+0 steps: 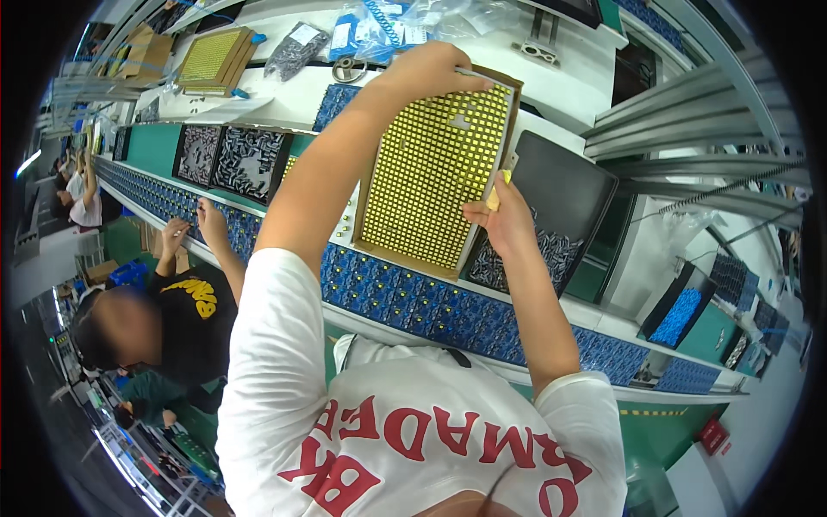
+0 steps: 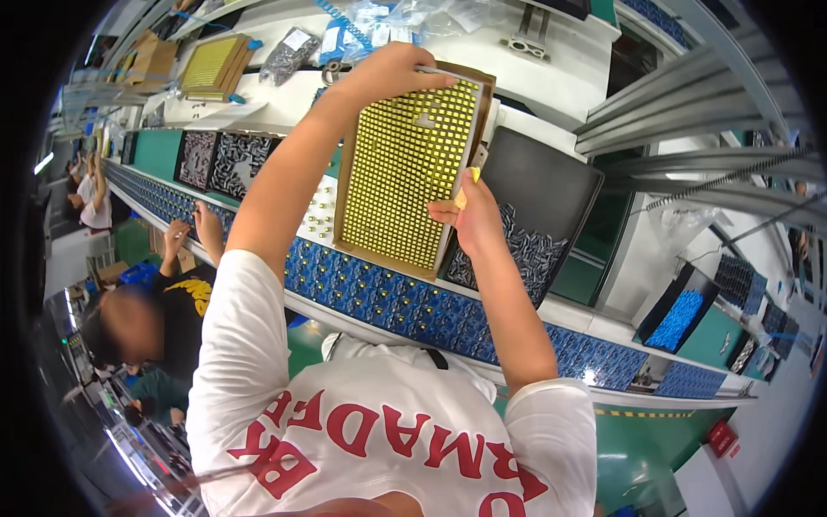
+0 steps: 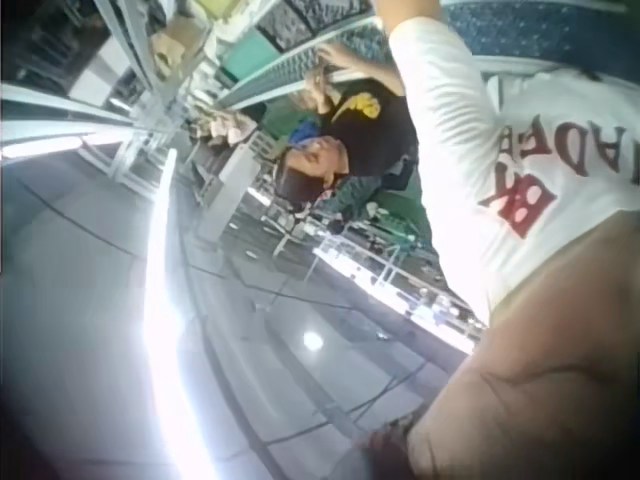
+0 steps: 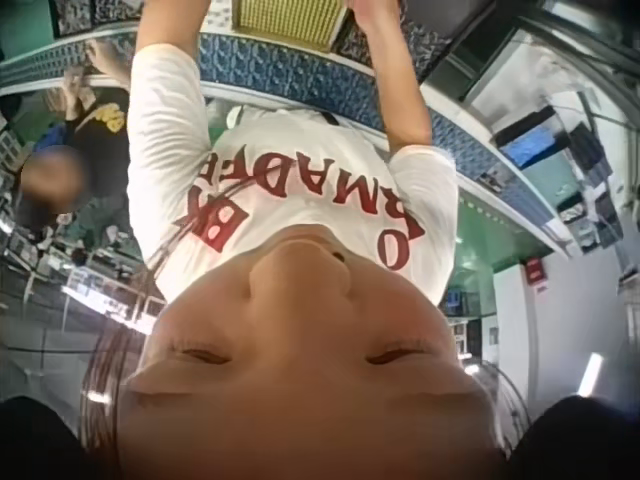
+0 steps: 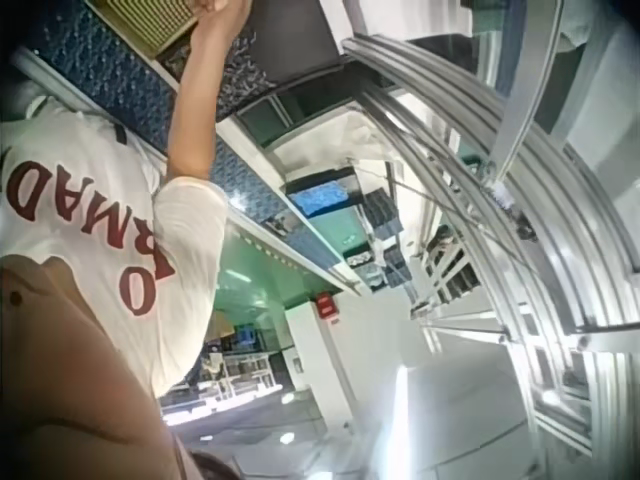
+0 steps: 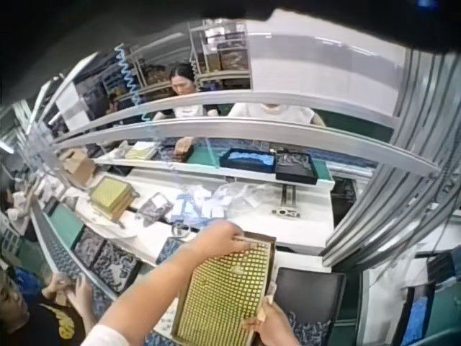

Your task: Assembling small electronic components onto a grid and processing circuit boards on a production line.

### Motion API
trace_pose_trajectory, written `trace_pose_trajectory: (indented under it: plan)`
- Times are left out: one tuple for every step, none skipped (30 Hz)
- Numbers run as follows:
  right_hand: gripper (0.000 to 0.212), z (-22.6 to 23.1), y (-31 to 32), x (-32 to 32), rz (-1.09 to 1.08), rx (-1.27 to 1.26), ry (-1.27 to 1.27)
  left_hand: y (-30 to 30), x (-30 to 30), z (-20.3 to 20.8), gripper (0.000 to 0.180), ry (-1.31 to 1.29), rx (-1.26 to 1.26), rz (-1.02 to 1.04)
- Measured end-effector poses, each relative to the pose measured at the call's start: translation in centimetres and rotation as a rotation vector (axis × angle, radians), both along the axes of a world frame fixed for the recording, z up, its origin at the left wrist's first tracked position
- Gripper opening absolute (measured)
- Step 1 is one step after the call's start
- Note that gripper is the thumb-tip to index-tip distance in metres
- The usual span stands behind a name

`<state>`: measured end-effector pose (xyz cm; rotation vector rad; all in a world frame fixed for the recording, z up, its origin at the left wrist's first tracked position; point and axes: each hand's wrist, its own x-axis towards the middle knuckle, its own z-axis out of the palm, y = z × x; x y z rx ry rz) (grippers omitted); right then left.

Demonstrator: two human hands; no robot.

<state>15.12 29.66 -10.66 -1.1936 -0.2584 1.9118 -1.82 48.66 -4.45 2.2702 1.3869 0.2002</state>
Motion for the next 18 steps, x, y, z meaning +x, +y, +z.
trace_pose_trajectory:
  plan:
    - [0.036, -0.1, 0.0, 0.0, -0.011, -0.015, -0.013, 0.2, 0.1, -0.3, 0.064, 0.001, 0.003, -0.021]
    - [0.035, -0.1, 0.0, 0.0, -0.022, -0.030, -0.026, 0.3, 0.2, -0.6, 0.064, -0.006, 0.008, -0.004]
    - [0.034, -0.1, 0.0, 0.0, -0.035, -0.045, -0.039, 0.4, 0.3, -1.0, 0.062, -0.021, 0.019, -0.013]
    - [0.034, -0.2, 0.0, 0.0, -0.020, -0.041, -0.046, 0.4, 0.4, -1.4, 0.060, -0.036, 0.030, -0.022]
    - [0.032, -0.2, 0.0, 0.1, -0.026, -0.045, -0.047, 0.4, 0.4, -1.7, 0.058, -0.050, 0.042, -0.031]
    - [0.031, -0.3, 0.1, 0.1, -0.036, -0.053, -0.047, 0.5, 0.4, -2.1, 0.058, -0.054, 0.044, -0.020]
    - [0.030, -0.4, 0.2, 0.1, -0.046, -0.060, -0.046, 0.5, 0.3, -2.5, 0.058, -0.065, 0.036, -0.009]
    - [0.030, -0.4, 0.2, 0.0, -0.036, -0.057, -0.051, 0.4, 0.3, -2.9, 0.058, -0.075, 0.029, 0.001]
    - [0.029, -0.4, 0.1, 0.0, -0.033, -0.055, -0.038, 0.4, 0.1, -3.2, 0.058, -0.085, 0.022, 0.012]
    - [0.028, -0.4, 0.1, 0.0, -0.029, -0.052, -0.024, 0.3, -0.2, -3.5, 0.058, -0.089, 0.025, 0.022]
    - [0.027, -0.3, 0.0, 0.0, -0.031, -0.050, -0.011, 0.1, -0.3, -3.7, 0.057, -0.114, 0.041, -0.003]
    - [0.027, -0.6, -0.1, 0.1, -0.025, -0.047, -0.016, -0.1, -0.4, -4.0, 0.056, -0.138, 0.057, -0.027]
    - [0.027, -1.0, -0.1, 0.3, -0.034, -0.043, -0.018, -0.3, -0.5, -4.2, 0.056, -0.161, 0.073, -0.052]
    - [0.027, -1.4, -0.2, 0.4, -0.043, -0.040, -0.020, -0.6, -0.7, -4.5, 0.056, -0.165, 0.074, -0.047]
    - [0.028, -1.6, -0.1, 0.5, -0.052, -0.037, -0.021, -0.8, -0.9, -4.8, 0.051, -0.221, 0.093, -0.030]
    - [0.028, -1.6, -0.2, 0.4, -0.048, -0.040, -0.022, -1.2, -1.3, -5.1, 0.046, -0.275, 0.108, -0.015]
    - [0.028, -1.6, -0.2, 0.3, -0.044, -0.047, -0.021, -1.5, -1.7, -5.4, 0.042, -0.329, 0.123, 0.001]
    - [0.028, -1.5, -0.3, 0.3, -0.048, -0.055, -0.022, -2.1, -1.8, -5.5, 0.042, -0.333, 0.118, -0.001]
